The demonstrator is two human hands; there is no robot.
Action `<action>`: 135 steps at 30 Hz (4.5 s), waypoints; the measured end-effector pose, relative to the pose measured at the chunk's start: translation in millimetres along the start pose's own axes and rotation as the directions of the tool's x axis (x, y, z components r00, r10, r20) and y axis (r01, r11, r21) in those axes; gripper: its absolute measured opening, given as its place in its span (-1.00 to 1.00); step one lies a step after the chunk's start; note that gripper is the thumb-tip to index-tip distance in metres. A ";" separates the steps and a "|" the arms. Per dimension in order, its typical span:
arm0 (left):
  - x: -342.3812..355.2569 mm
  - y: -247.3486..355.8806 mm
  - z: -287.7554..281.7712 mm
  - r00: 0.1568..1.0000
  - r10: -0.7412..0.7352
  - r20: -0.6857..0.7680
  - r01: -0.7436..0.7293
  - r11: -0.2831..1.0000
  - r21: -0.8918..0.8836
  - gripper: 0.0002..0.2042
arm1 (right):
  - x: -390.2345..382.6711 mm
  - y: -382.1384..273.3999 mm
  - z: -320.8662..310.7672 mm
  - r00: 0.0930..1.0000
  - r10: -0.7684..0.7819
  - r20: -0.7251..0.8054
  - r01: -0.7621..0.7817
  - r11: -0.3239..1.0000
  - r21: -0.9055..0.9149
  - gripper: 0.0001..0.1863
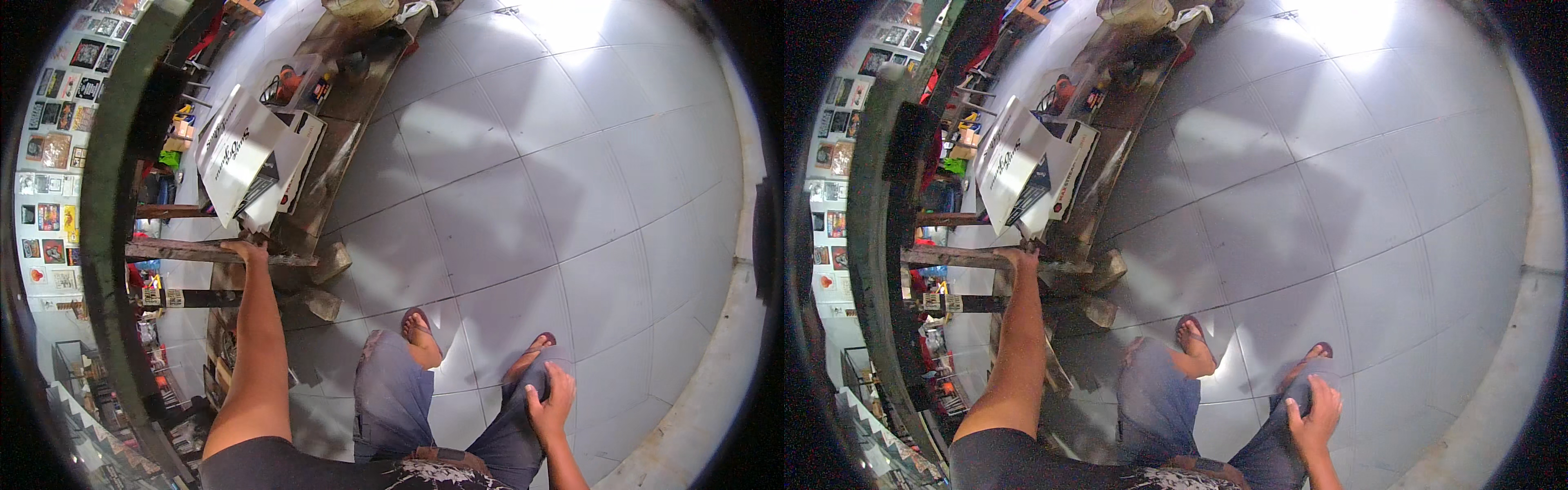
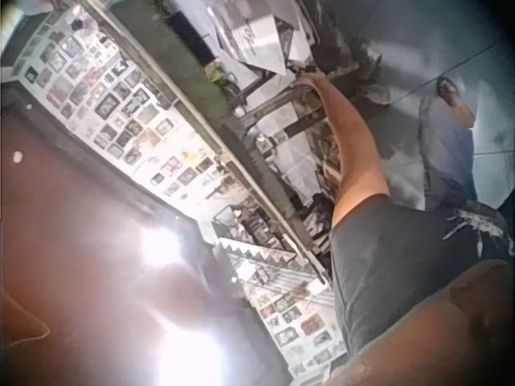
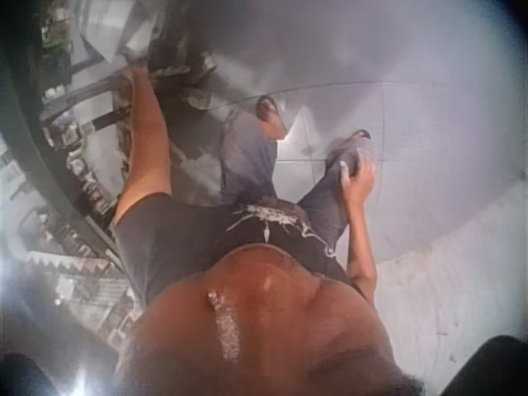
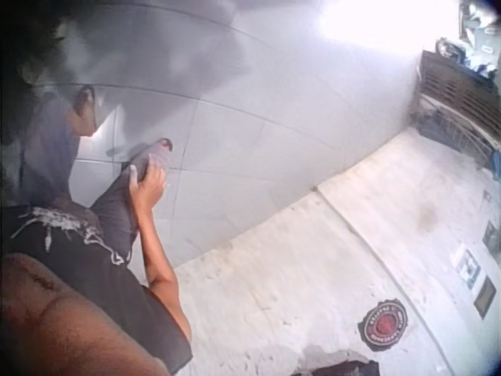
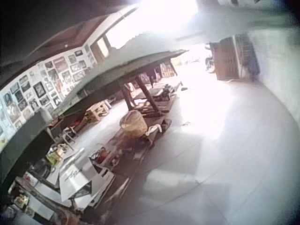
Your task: The person places a paper sheet onto a cardboard guide, lowers a screen printing frame over it, and applies ink. They then move the printed sheet to a drying machine and place a new blank sheet on the guide.
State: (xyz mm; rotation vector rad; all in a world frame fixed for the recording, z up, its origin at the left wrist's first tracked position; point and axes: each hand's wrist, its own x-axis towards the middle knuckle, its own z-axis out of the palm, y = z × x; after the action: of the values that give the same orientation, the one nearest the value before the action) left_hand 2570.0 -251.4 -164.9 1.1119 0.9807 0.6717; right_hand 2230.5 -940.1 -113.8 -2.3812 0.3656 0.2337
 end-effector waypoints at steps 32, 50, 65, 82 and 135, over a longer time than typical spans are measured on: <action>87.2 -28.4 -41.9 0.898 -0.269 0.348 0.172 0.943 0.285 -0.81 | 346.3 -236.3 215.3 0.777 -0.614 0.141 0.244 0.499 0.831 -0.59; 94.0 26.9 32.0 0.152 0.612 0.776 -0.629 -0.546 0.554 -0.30 | 390.2 -477.0 459.2 0.690 -0.510 0.514 -0.514 0.154 0.844 -0.68; 156.3 -50.8 -76.9 0.235 0.593 0.770 -0.776 -0.362 0.516 -0.53 | 401.5 -507.6 446.2 0.722 -0.495 0.483 -0.422 0.238 0.875 -0.77; 169.8 -16.5 -45.8 0.961 0.052 0.272 -0.137 0.943 0.304 -0.81 | 447.8 -529.2 478.7 0.673 -0.470 0.571 -0.554 0.190 0.810 -0.76; 70.6 -9.7 28.3 -0.150 0.460 0.875 -0.712 -0.665 0.228 -0.71 | 360.5 -521.3 496.6 0.975 -0.170 0.145 -0.075 0.365 0.928 -0.83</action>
State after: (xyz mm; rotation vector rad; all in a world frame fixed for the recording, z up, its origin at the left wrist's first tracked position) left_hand 2626.0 -206.6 -192.0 3.2200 -0.4446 1.2058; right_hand 2706.5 -304.9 -249.3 -1.1686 0.2160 0.1792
